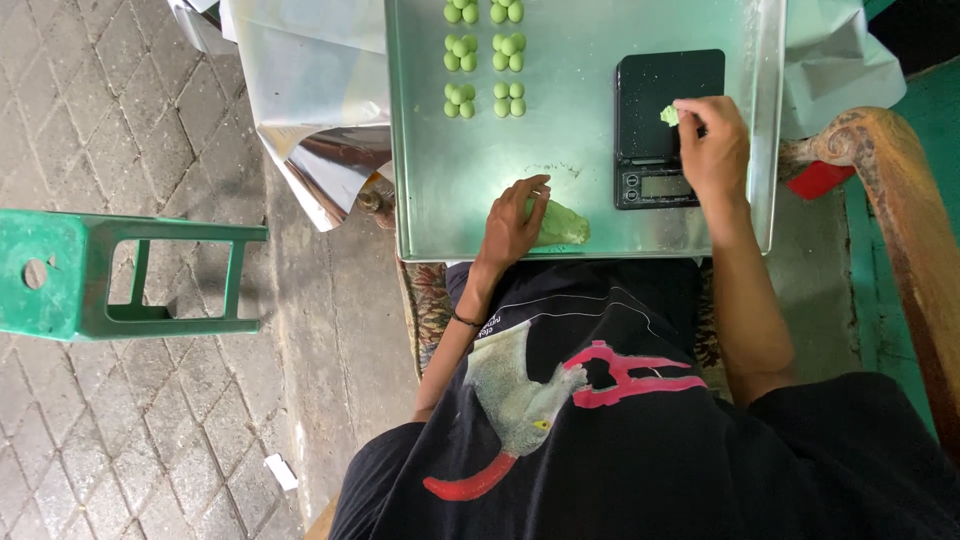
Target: Shaping small pieces of green dough into uniform balls after weighing them on a digital scale for consistency.
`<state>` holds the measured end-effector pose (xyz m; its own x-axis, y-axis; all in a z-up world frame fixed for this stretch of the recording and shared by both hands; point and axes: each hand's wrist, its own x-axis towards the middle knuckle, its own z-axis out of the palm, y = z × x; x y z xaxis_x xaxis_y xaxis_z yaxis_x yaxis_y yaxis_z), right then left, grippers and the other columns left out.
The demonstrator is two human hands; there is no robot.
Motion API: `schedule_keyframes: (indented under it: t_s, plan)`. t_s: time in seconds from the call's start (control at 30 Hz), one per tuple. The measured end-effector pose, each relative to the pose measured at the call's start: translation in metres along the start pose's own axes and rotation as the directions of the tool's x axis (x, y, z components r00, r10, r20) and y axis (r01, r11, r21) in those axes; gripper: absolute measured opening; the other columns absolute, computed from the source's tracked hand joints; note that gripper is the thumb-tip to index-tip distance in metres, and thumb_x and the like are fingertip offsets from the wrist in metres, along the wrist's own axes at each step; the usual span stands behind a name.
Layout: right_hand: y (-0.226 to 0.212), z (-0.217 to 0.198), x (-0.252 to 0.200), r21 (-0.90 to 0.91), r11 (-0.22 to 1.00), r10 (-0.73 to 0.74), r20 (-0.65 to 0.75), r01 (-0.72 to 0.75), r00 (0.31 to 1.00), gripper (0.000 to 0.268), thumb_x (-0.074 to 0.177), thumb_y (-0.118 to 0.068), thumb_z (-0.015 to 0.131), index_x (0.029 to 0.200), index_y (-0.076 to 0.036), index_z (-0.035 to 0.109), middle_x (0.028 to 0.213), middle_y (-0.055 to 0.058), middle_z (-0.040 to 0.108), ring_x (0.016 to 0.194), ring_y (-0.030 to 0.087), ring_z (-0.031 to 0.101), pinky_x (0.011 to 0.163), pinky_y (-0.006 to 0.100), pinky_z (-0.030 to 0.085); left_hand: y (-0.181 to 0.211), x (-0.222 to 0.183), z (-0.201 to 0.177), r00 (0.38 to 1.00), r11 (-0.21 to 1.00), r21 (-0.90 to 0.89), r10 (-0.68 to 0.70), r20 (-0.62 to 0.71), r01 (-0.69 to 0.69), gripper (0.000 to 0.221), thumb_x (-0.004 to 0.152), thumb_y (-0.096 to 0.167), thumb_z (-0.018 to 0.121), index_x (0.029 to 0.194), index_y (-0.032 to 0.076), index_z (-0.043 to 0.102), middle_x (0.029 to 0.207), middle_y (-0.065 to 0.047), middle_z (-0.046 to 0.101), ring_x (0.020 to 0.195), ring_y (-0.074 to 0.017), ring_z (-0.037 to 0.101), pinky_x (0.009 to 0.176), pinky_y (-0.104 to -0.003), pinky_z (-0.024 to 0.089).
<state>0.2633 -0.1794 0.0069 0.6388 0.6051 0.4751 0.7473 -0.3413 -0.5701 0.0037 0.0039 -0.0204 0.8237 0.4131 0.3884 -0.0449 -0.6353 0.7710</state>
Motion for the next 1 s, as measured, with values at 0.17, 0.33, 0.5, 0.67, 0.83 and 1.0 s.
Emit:
schedule_keyframes:
  t_s: [0.17, 0.33, 0.5, 0.67, 0.83, 1.0]
  plan:
    - [0.002, -0.002, -0.011, -0.195, 0.98, 0.004, 0.194, 0.034, 0.981, 0.042, 0.104, 0.005, 0.058, 0.142, -0.007, 0.072, 0.146, 0.015, 0.053, 0.114, 0.037, 0.057, 0.057, 0.043, 0.059, 0.002, 0.0, -0.001, 1.0, 1.0, -0.019, -0.024, 0.011, 0.024, 0.031, 0.11, 0.023, 0.048, 0.129, 0.001, 0.056, 0.11, -0.017, 0.071, 0.094, -0.0304, 0.071, 0.075, -0.043, 0.054]
    - [-0.051, -0.002, -0.028, 0.16, 0.987, -0.02, 0.072, 0.008, 0.997, 0.026, 0.111, -0.004, 0.061, 0.137, -0.003, 0.065, 0.129, 0.021, 0.059, 0.105, 0.036, 0.066, 0.072, 0.044, 0.061, -0.014, -0.01, 0.014, 0.997, 0.996, 0.025, -0.083, -0.006, 0.083, 0.027, 0.11, 0.024, 0.051, 0.131, 0.009, 0.058, 0.108, -0.009, 0.071, 0.098, -0.0276, 0.071, 0.081, -0.045, 0.056]
    - [-0.105, 0.021, -0.058, 0.419, 0.908, -0.198, 0.368, 0.029, 0.908, 0.019, 0.105, -0.015, 0.067, 0.118, -0.003, 0.076, 0.103, 0.021, 0.073, 0.086, 0.032, 0.071, 0.067, 0.04, 0.059, -0.019, -0.009, 0.016, 0.989, 0.988, 0.04, -0.147, 0.002, 0.147, 0.026, 0.11, 0.027, 0.052, 0.133, 0.016, 0.06, 0.11, -0.003, 0.071, 0.104, -0.0274, 0.071, 0.089, -0.049, 0.057]
    - [-0.093, 0.055, -0.078, 0.22, 0.937, -0.348, 0.524, 0.271, 0.778, 0.017, 0.098, -0.02, 0.076, 0.108, -0.007, 0.078, 0.096, 0.015, 0.077, 0.085, 0.029, 0.074, 0.073, 0.039, 0.061, -0.018, -0.009, 0.016, 0.992, 0.991, 0.051, -0.126, -0.006, 0.126, 0.026, 0.11, 0.024, 0.054, 0.133, 0.015, 0.06, 0.108, -0.005, 0.072, 0.101, -0.0293, 0.072, 0.086, -0.051, 0.057]
    - [-0.08, 0.072, -0.09, 0.151, 0.916, -0.396, 0.481, 0.371, 0.782, 0.016, 0.099, -0.028, 0.076, 0.1, -0.012, 0.08, 0.092, 0.008, 0.077, 0.085, 0.026, 0.075, 0.071, 0.038, 0.06, -0.016, -0.009, 0.014, 0.99, 0.989, 0.032, -0.143, -0.006, 0.143, 0.026, 0.109, 0.023, 0.055, 0.133, 0.014, 0.06, 0.108, -0.005, 0.072, 0.101, -0.0287, 0.072, 0.087, -0.05, 0.057]
    - [-0.077, 0.072, -0.093, 0.136, 0.928, -0.365, 0.503, 0.346, 0.783, 0.019, 0.101, -0.033, 0.074, 0.106, -0.015, 0.08, 0.088, 0.006, 0.077, 0.081, 0.022, 0.074, 0.07, 0.033, 0.059, -0.013, -0.007, 0.011, 0.992, 0.991, 0.038, -0.129, 0.001, 0.129, 0.025, 0.109, 0.02, 0.054, 0.133, 0.013, 0.06, 0.108, -0.005, 0.072, 0.1, -0.0293, 0.072, 0.086, -0.05, 0.057]
